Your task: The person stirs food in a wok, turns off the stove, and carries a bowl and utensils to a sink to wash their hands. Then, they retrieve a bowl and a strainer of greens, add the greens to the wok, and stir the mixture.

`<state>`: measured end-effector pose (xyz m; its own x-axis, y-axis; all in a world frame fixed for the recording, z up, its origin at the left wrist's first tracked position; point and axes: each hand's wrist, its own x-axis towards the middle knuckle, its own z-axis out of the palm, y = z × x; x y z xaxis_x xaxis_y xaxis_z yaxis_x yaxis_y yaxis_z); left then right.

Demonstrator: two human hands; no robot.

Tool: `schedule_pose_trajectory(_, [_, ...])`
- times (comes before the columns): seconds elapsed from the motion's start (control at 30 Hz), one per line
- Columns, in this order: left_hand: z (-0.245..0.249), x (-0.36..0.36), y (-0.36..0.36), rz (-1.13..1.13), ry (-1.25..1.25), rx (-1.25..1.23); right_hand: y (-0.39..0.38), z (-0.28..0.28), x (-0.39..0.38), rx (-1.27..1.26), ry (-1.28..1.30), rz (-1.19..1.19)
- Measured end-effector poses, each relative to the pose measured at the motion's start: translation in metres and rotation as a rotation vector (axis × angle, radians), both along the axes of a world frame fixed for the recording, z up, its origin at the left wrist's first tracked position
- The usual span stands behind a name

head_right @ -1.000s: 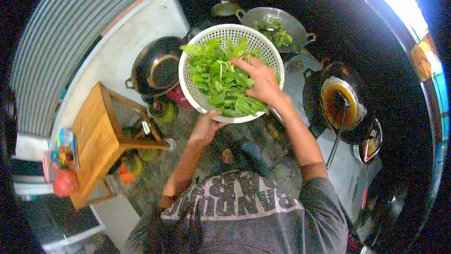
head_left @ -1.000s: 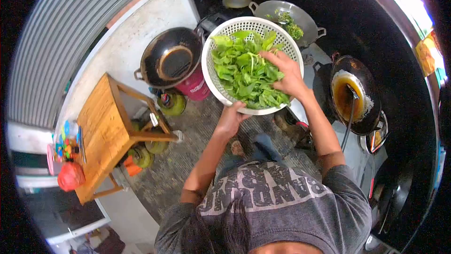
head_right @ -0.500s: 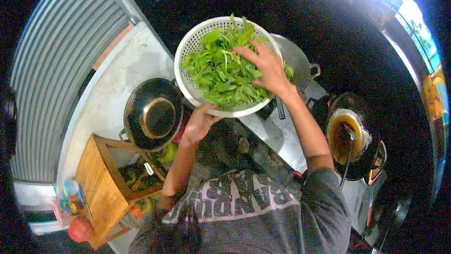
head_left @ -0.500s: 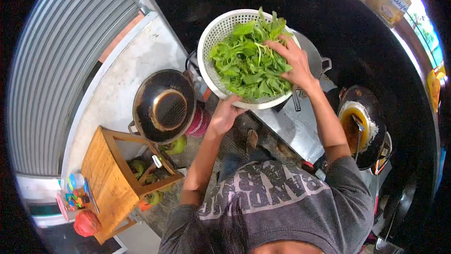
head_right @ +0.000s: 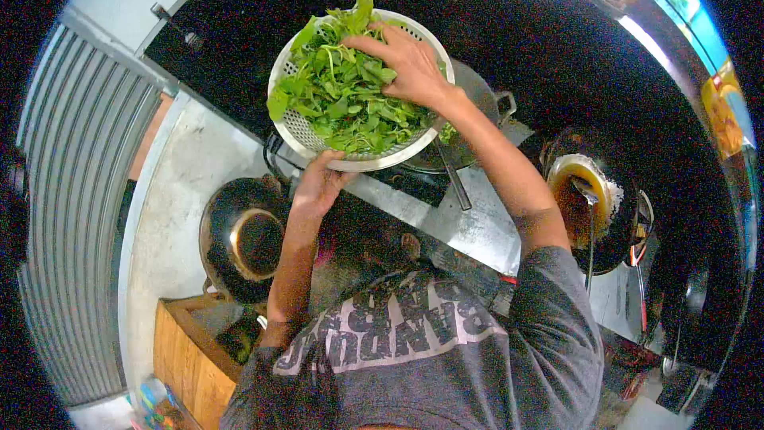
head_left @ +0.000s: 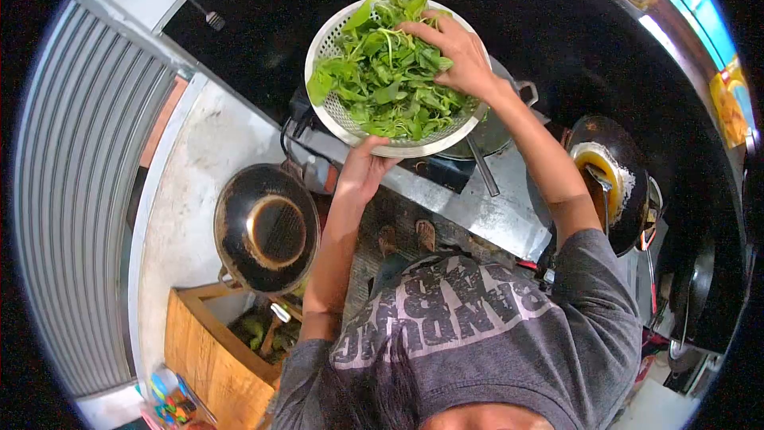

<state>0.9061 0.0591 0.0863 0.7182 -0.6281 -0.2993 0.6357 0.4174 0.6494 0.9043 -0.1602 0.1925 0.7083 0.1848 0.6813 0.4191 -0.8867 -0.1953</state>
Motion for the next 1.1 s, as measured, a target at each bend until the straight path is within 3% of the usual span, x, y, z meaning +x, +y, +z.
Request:
schedule_pose_trajectory(0.2, [-0.020, 0.021, -0.001, -0.016, 0.098, -0.046, -0.018, 0.028, -0.009, -0.055, -0.120, -0.115])
schedule_pose_trajectory(0.3, [-0.022, 0.029, 0.016, 0.028, 0.062, 0.048, -0.036, 0.041, -0.013, -0.161, -0.188, -0.194])
schedule_pose_trajectory(0.4, [-0.028, 0.039, 0.039, 0.104, 0.086, 0.056, -0.050, 0.035, -0.010, -0.102, -0.163, -0.313])
schedule_pose_trajectory(0.5, [-0.029, 0.048, 0.061, 0.127, 0.065, 0.089, -0.069, -0.005, -0.004, -0.024, -0.078, -0.437])
schedule_pose_trajectory(0.7, [-0.035, 0.039, 0.085, 0.231, 0.021, 0.165, -0.106, -0.169, 0.029, 0.308, 0.203, -0.620])
schedule_pose_trajectory(0.8, [-0.035, 0.035, 0.082, 0.240, 0.051, 0.180, -0.121, -0.194, 0.041, 0.206, 0.905, -0.463])
schedule_pose_trajectory(0.93, [-0.034, 0.036, 0.079, 0.196, 0.061, 0.152, -0.130, -0.191, 0.048, 0.175, 0.787, -0.363])
schedule_pose_trajectory(1.03, [-0.011, 0.018, 0.058, 0.183, -0.037, 0.169, -0.122, -0.157, 0.041, 0.169, 0.732, -0.540])
schedule_pose_trajectory(1.1, [-0.017, 0.019, 0.057, 0.149, -0.141, 0.226, -0.138, -0.185, 0.048, 0.037, 0.797, -0.410])
